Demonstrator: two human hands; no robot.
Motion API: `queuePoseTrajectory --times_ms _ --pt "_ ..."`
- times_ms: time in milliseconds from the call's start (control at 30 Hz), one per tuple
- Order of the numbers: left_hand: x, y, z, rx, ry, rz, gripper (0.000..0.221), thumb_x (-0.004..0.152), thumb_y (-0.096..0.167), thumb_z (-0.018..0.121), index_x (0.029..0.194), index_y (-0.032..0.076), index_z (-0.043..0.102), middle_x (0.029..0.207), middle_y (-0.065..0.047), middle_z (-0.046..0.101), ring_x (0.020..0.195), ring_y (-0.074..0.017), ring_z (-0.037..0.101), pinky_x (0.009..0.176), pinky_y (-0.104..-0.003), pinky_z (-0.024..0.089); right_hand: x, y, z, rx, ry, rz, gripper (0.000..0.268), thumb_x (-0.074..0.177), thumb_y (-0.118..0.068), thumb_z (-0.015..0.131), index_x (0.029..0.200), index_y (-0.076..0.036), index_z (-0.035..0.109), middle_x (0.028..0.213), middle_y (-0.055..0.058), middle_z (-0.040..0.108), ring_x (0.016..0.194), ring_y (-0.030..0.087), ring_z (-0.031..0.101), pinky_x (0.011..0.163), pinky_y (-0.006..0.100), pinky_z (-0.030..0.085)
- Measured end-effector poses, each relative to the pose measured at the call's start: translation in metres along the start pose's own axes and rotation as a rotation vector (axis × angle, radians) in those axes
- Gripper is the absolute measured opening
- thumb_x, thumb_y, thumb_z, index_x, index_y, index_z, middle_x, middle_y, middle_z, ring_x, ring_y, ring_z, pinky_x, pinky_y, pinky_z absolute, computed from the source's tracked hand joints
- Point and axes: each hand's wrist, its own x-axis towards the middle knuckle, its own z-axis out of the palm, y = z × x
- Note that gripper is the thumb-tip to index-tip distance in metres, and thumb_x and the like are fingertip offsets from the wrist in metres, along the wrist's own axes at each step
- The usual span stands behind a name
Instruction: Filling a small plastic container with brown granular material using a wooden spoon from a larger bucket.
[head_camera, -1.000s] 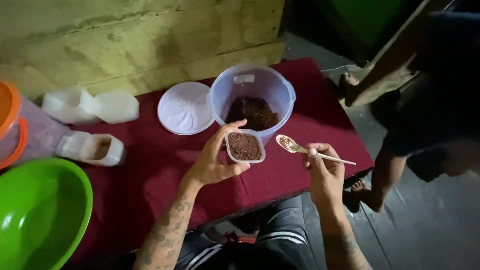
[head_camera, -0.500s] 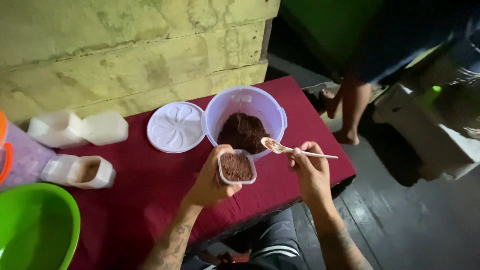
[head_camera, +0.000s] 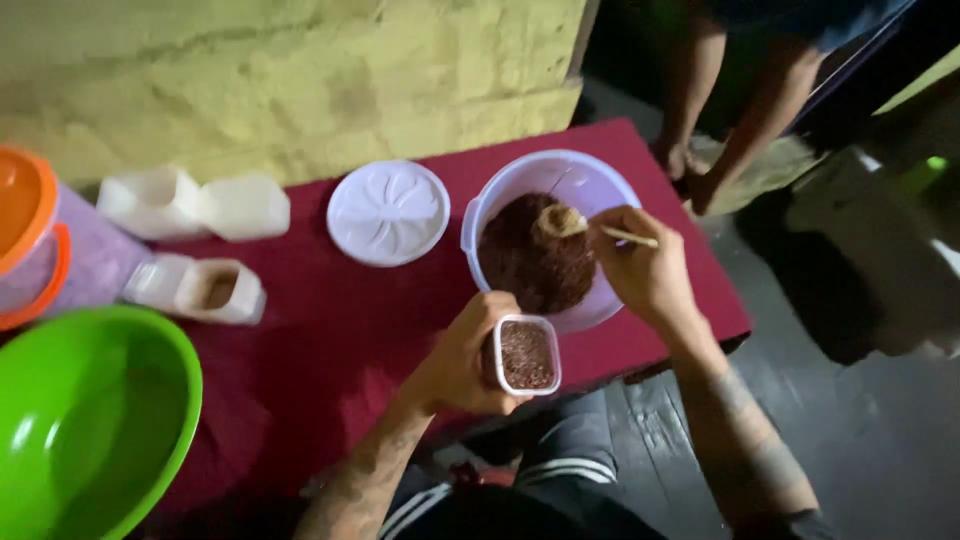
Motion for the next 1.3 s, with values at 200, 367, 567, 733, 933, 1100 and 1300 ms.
queuePoseTrajectory --times_ms 200,367,567,733,933,1100,1300 --pt "-0.014 -0.004 0.008 0.046 -0.029 -0.03 0.086 0.055 0.047 0.091 0.121 0.004 0.058 0.122 -0.019 0.059 0.111 -0.0401 0.063 0.093 -0.051 0.052 0.018 0.018 0.022 -0.488 -0.179 -0.245 0.008 0.092 -0.013 0.07 0.096 -0.013 0.077 0.086 0.012 0.073 0.071 0.032 0.074 0.062 0.042 0.062" --pt "-0.015 -0.005 0.008 0.079 -0.053 0.017 0.084 0.054 0.046 0.091 0.117 0.002 0.059 0.118 -0.02 0.06 0.109 -0.0418 0.063 0.093 -0.051 0.052 0.026 0.036 0.035 -0.75 -0.289 -0.291 0.013 0.091 -0.015 0.064 0.091 -0.011 0.077 0.08 0.011 0.073 0.067 0.033 0.074 0.061 0.047 0.063" --pt "-0.016 -0.004 0.006 0.106 -0.033 -0.001 0.083 0.052 0.044 0.091 0.116 0.002 0.06 0.116 -0.019 0.061 0.108 -0.0411 0.064 0.092 -0.051 0.053 0.013 0.004 0.023 -0.727 -0.53 -0.225 0.021 0.088 -0.011 0.058 0.086 -0.013 0.08 0.08 0.011 0.075 0.073 0.034 0.075 0.07 0.049 0.064" --pt "-0.012 0.0 0.004 0.078 -0.038 0.003 0.081 0.052 0.042 0.09 0.115 0.002 0.059 0.113 -0.02 0.061 0.106 -0.0438 0.063 0.09 -0.053 0.053 0.017 -0.06 0.003 -0.565 -0.685 -0.074 0.022 0.09 -0.011 0.062 0.097 -0.01 0.082 0.094 0.015 0.08 0.089 0.038 0.078 0.082 0.049 0.062" --pt "-0.01 0.004 0.007 0.053 -0.059 0.008 0.079 0.052 0.042 0.09 0.113 0.002 0.059 0.11 -0.021 0.061 0.103 -0.0445 0.064 0.091 -0.054 0.051 0.037 -0.027 0.044 -0.391 -0.544 -0.099 0.022 0.101 -0.015 0.062 0.112 -0.005 0.078 0.106 0.018 0.077 0.098 0.036 0.075 0.09 0.049 0.059" --pt "-0.013 0.002 0.01 0.021 -0.055 -0.009 0.08 0.054 0.045 0.088 0.115 0.003 0.059 0.111 -0.021 0.061 0.103 -0.0448 0.064 0.088 -0.054 0.051 0.035 0.009 0.078 -0.422 -0.685 -0.251 0.016 0.094 -0.009 0.068 0.104 -0.01 0.081 0.101 0.013 0.079 0.099 0.033 0.076 0.09 0.046 0.06" --pt "-0.028 -0.018 0.009 -0.007 -0.008 -0.036 0.08 0.056 0.047 0.089 0.117 0.004 0.06 0.115 -0.019 0.062 0.105 -0.041 0.064 0.091 -0.049 0.051 0.028 -0.032 0.025 -0.25 -0.737 -0.065 0.016 0.09 -0.013 0.074 0.103 -0.008 0.082 0.104 0.019 0.08 0.104 0.041 0.074 0.092 0.054 0.058"
